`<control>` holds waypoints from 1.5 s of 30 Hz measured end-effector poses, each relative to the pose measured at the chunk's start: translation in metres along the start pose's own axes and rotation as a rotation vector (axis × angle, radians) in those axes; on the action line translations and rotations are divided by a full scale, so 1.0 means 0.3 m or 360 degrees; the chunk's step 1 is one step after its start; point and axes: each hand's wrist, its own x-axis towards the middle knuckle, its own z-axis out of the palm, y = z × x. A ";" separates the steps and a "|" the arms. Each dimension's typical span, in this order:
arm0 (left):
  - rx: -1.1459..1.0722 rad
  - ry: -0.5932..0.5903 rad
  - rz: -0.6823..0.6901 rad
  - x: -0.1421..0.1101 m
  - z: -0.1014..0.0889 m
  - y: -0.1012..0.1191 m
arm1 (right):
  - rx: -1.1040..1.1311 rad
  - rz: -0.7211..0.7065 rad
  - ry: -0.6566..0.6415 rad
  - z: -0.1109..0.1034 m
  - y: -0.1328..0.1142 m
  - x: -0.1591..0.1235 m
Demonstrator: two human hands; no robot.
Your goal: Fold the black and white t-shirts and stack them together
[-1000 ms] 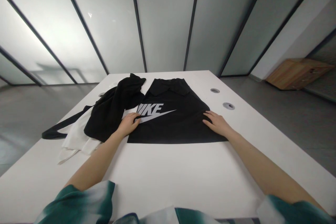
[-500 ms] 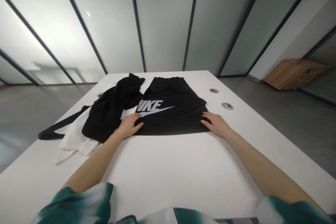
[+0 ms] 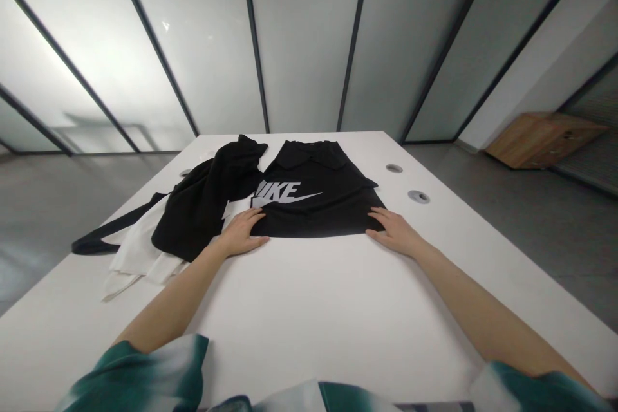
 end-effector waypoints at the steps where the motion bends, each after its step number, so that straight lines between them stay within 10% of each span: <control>1: -0.0008 -0.0005 0.0003 0.000 0.002 -0.002 | -0.0002 0.0017 -0.0011 0.008 0.006 -0.003; 18: -0.0349 0.0192 -0.0181 0.010 0.000 -0.038 | 0.0083 0.0191 0.0091 -0.004 0.084 0.000; 25: -0.0905 0.0409 -0.0437 0.010 -0.054 -0.025 | 0.0830 0.0563 0.0510 -0.096 0.068 -0.004; 35: -0.2037 0.0482 -0.0796 0.089 -0.251 0.025 | 0.1891 0.0945 0.0265 -0.298 0.063 0.108; 40: -0.2219 0.0702 -0.0952 0.297 -0.193 -0.006 | 0.1965 0.1110 0.0515 -0.205 0.061 0.291; 45: -0.1470 0.0550 -0.0820 0.412 -0.034 -0.015 | 0.0892 0.0881 0.0284 -0.035 0.007 0.366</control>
